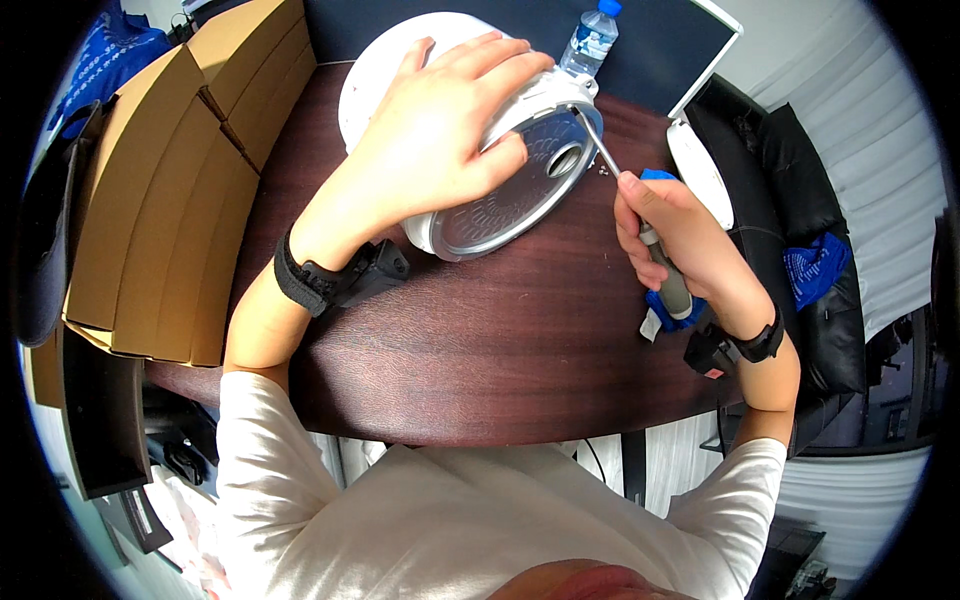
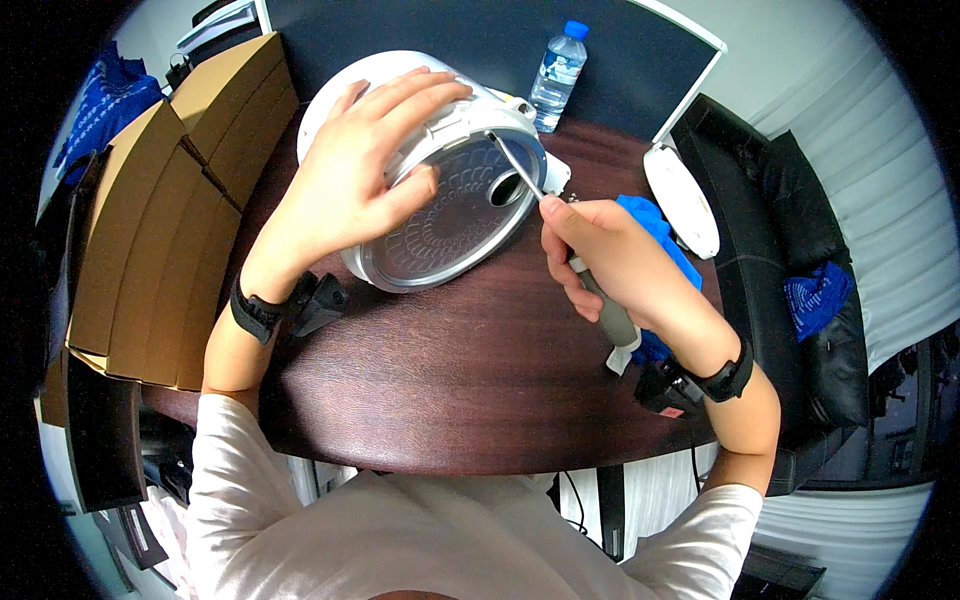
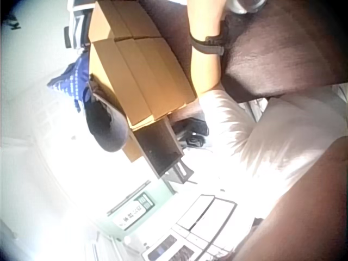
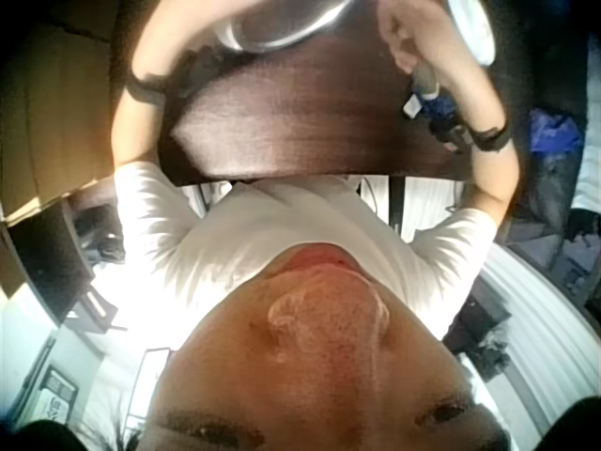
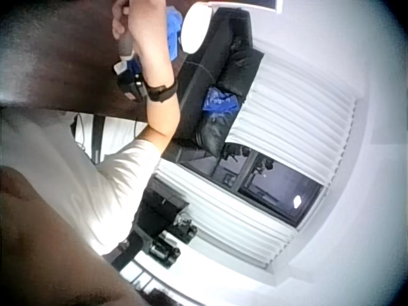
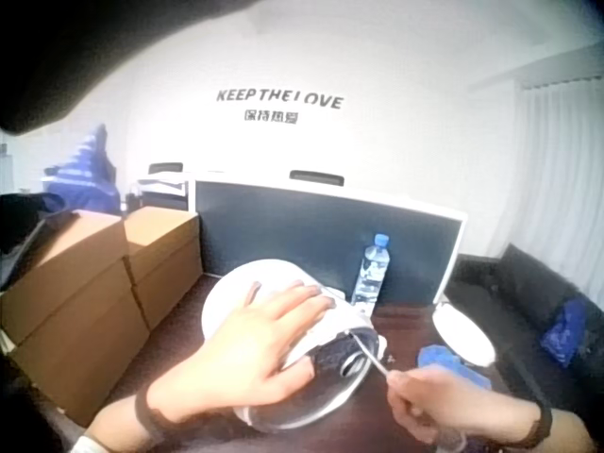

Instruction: The person uses a screwdriver to remove screws from a white cylindrical appliance, then separates the lid from the base. They wipe the lid and the interior of the base with a blue cloth.

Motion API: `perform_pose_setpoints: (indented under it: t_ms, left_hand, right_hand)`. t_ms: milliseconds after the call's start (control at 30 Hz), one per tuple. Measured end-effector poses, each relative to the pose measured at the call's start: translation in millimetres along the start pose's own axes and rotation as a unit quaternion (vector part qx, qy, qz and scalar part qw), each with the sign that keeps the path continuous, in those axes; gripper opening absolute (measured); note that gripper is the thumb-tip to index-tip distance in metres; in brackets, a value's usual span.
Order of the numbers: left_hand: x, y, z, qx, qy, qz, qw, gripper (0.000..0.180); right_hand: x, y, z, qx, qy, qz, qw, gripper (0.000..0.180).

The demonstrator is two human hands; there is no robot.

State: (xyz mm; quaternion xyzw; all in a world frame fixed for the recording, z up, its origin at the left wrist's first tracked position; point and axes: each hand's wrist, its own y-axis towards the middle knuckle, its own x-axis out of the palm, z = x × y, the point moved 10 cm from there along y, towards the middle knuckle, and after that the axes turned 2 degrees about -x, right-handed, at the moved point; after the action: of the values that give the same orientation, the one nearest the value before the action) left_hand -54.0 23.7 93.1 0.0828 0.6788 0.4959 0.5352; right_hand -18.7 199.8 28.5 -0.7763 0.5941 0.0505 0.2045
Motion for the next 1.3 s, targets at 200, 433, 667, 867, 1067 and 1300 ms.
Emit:
perform_pose_setpoints:
  t_ms: [200, 433, 667, 867, 1067, 1300]
  left_hand:
    - [0.4, -0.8, -1.6, 0.012, -0.003, 0.01, 1.0, 0.065]
    - [2.2, 1.5, 1.9, 0.003, 0.018, 0.003, 1.0, 0.065]
    - [3.0, -0.2, 1.9, -0.007, 0.025, 0.003, 1.0, 0.065]
    - [0.5, -0.4, 2.3, -0.01, 0.024, 0.001, 1.0, 0.066]
    - [2.3, 0.4, 2.2, -0.015, 0.016, -0.002, 1.0, 0.066]
    - [-1.3, -1.2, 1.9, -0.016, 0.012, 0.004, 1.0, 0.065]
  right_hand:
    - [-16.2, 2.8, -23.5, -0.128, -0.274, 0.085, 0.949, 0.041]
    - [-1.1, -28.3, -66.9, -0.285, -0.675, 0.292, 0.615, 0.032]
    - [8.8, -43.9, -89.7, -0.281, -0.741, 0.305, 0.528, 0.03]
    - [15.0, -54.8, -103.1, -0.323, -0.738, 0.319, 0.5, 0.024]
    - [17.3, -60.5, -106.3, -0.342, -0.722, 0.342, 0.494, 0.017]
    - [-18.1, -37.1, -98.8, -0.353, -0.509, 0.216, 0.755, 0.019]
